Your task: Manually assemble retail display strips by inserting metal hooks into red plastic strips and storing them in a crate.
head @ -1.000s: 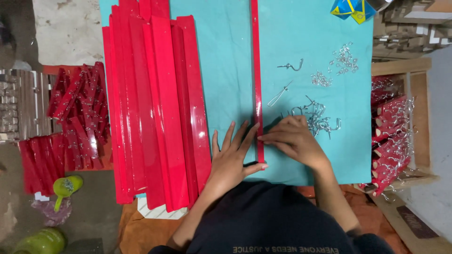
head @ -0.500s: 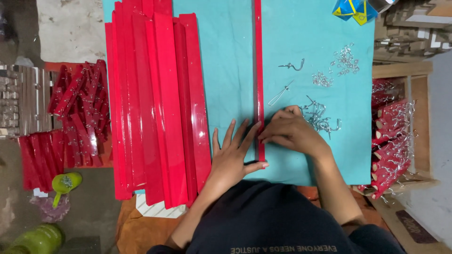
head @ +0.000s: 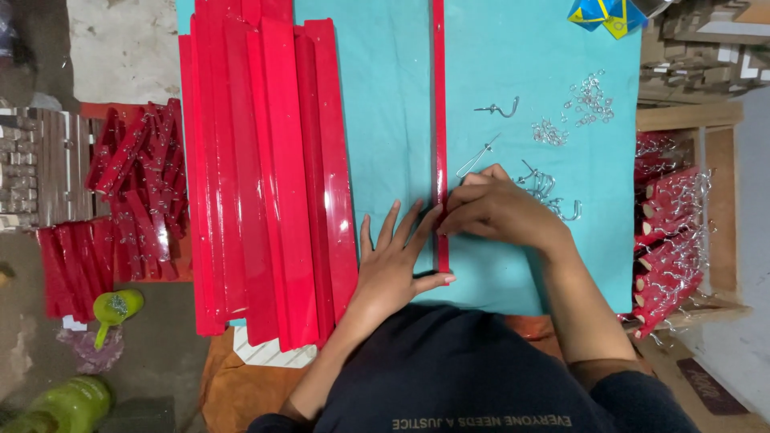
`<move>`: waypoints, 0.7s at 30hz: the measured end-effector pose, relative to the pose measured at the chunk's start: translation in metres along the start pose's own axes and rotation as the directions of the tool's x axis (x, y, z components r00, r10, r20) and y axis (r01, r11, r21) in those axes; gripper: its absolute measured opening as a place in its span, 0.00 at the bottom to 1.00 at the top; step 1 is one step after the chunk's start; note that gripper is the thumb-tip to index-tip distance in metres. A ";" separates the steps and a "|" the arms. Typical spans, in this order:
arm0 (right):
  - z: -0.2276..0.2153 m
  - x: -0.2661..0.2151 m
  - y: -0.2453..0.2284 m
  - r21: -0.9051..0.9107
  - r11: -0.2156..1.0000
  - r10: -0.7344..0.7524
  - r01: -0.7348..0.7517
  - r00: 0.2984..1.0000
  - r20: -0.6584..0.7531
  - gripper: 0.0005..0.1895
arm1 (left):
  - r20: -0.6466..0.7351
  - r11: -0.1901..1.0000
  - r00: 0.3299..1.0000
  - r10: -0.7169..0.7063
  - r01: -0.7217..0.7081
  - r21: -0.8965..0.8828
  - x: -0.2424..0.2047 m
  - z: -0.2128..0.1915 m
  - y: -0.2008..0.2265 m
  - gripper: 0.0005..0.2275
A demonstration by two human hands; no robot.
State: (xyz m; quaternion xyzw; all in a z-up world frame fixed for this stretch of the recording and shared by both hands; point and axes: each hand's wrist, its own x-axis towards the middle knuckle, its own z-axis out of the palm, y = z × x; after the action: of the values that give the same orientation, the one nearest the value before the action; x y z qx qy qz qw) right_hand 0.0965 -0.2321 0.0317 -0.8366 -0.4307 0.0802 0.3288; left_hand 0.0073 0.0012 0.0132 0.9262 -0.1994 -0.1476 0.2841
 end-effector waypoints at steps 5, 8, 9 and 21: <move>0.002 0.001 0.002 -0.005 1.000 -0.019 0.019 1.000 0.003 0.05 | 0.012 0.999 1.000 -0.005 0.005 -0.032 0.000 -0.003 0.002 0.45; 0.013 -0.004 -0.003 -0.055 0.998 -0.001 -0.001 0.999 -0.038 0.07 | 0.008 0.999 1.000 -0.006 0.006 -0.052 -0.001 -0.007 0.004 0.45; 0.017 -0.005 -0.006 -0.079 0.996 0.022 -0.027 0.998 -0.061 0.07 | 0.005 0.998 1.000 -0.007 0.008 -0.057 0.000 -0.010 0.004 0.44; 0.112 -0.034 -0.037 0.038 0.900 0.343 -0.434 0.652 -0.677 0.12 | 0.030 1.000 0.999 -0.012 0.012 -0.008 0.002 -0.006 0.007 0.47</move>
State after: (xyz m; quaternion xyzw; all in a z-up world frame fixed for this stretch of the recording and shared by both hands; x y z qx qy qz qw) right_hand 0.0036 -0.1889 -0.0370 -0.9002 -0.0986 -0.1839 0.3821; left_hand 0.0095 -0.0022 0.0223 0.9239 -0.1973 -0.1639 0.2839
